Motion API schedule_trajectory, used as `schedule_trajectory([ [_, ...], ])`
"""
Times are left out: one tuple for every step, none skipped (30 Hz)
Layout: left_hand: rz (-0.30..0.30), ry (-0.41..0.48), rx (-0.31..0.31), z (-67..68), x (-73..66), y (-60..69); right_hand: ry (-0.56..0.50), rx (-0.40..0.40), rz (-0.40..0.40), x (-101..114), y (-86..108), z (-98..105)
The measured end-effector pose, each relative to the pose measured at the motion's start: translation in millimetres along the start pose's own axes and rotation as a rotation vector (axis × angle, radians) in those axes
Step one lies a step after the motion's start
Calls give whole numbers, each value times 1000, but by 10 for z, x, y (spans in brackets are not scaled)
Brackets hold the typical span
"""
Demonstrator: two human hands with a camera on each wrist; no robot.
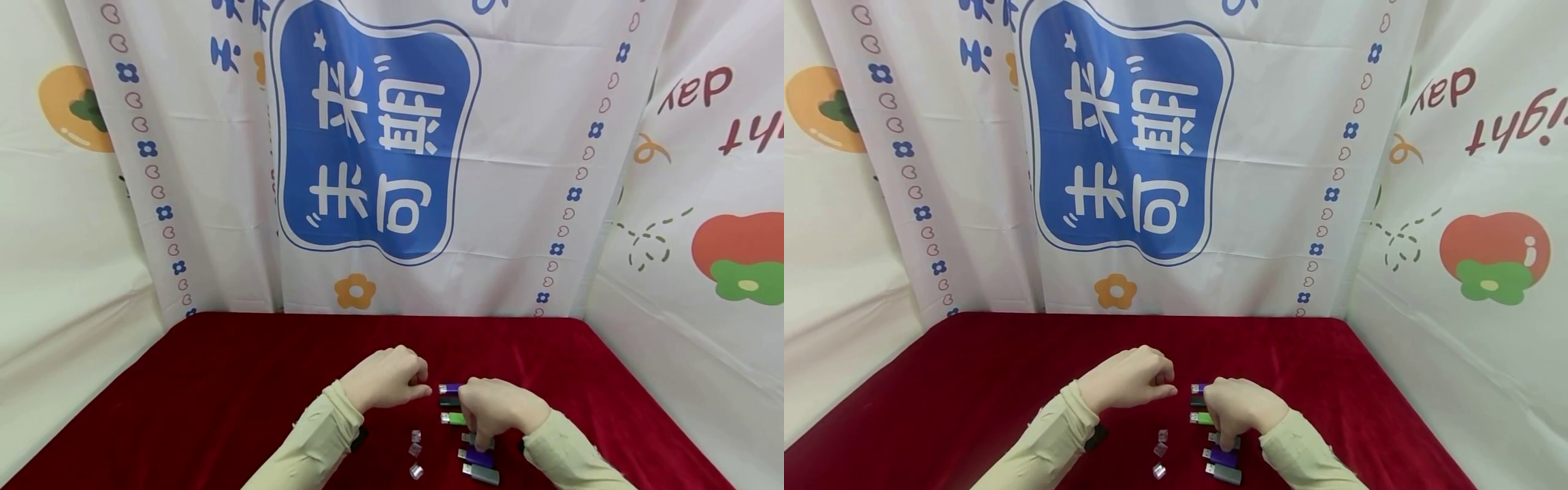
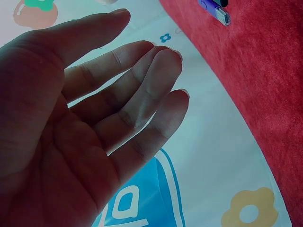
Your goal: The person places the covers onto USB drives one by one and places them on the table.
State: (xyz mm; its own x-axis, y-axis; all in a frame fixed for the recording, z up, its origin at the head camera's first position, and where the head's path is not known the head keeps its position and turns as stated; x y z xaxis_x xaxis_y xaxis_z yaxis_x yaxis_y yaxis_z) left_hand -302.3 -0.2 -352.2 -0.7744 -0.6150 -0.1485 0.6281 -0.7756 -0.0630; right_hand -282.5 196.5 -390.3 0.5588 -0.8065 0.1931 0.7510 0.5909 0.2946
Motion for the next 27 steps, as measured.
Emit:
schedule_trajectory([
  [0, 0, 0, -2, 0, 1, 2, 0, 1, 0, -2, -2],
  [0, 0, 1, -3, 0, 3, 4, 0, 1, -1, -3, -4],
  [1, 0, 1, -4, 2, 4, 5, 1, 2, -2, -5, -6],
  [0, 1, 1, -5, 4, 5, 6, 2, 2, -2, -5, -8],
  [0, 1, 1, -7, 3, 7, 7, 3, 3, -3, -7, -9],
  [-1, 2, 0, -7, 1, 9, 7, 3, 5, -3, -7, -9],
  [-2, 2, 0, -8, 1, 10, 7, 2, 6, -2, -7, -8],
  [-2, 3, 0, -7, -1, 11, 7, 2, 8, -2, -7, -7],
  [-3, 4, -1, -7, -1, 10, 7, 2, 10, -2, -7, -6],
  [-3, 3, -2, -8, 0, 10, 8, 1, 12, -1, -7, -6],
  [-3, 3, -2, -9, 0, 9, 9, 0, 15, -1, -8, -5],
  [-3, 4, -1, -9, 1, 7, 10, -1, 18, 0, -8, -5],
  [-3, 3, -1, -9, 3, 5, 12, -2, 20, 0, -9, -6],
  [-3, 4, 0, -10, 4, 3, 14, -3, 24, 0, -10, -7],
  [-2, 3, 1, -11, 6, 2, 17, -4, 28, -1, -11, -8],
  [-2, 2, 2, -13, 7, 0, 19, -6, 31, -1, -11, -8],
  [-2, 1, 3, -15, 8, -2, 21, -10, 35, -2, -11, -7],
  [-1, -1, 3, -17, 10, -4, 24, -15, 37, -5, -8, -5],
  [-1, -3, 2, -20, 13, -6, 27, -20, 39, -6, -6, -2],
  [-1, -4, 1, -23, 14, -8, 29, -25, 40, -8, -3, 4],
  [-2, -6, 0, -25, 17, -10, 26, -28, 40, -10, 2, 11],
  [-2, -6, 0, -26, 19, -12, 23, -32, 39, -11, 8, 21],
  [-2, -8, 0, -27, 21, -13, 23, -34, 40, -12, 12, 29],
  [-1, -8, 0, -29, 23, -15, 20, -36, 40, -13, 16, 38],
  [-1, -7, 1, -29, 25, -16, 18, -38, 43, -14, 18, 46],
  [0, -4, 3, -30, 26, -16, 17, -40, 47, -15, 22, 53],
  [2, -3, 5, -31, 29, -17, 17, -43, 51, -15, 24, 60],
])
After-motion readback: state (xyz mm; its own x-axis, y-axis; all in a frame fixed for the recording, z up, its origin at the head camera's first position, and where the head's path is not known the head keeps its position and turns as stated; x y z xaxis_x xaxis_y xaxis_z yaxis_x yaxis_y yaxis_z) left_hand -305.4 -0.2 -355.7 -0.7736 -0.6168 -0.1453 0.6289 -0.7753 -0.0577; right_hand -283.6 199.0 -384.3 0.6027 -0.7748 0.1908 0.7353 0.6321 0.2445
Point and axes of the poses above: each hand's wrist, its own y-axis away from the middle knuckle, its own z-axis out of the back of the hand, x = y × z, the point moved 2 cm from there along -y, towards the middle knuckle, and after that the axes turned 8 degrees about x, right-handed, at the moved point
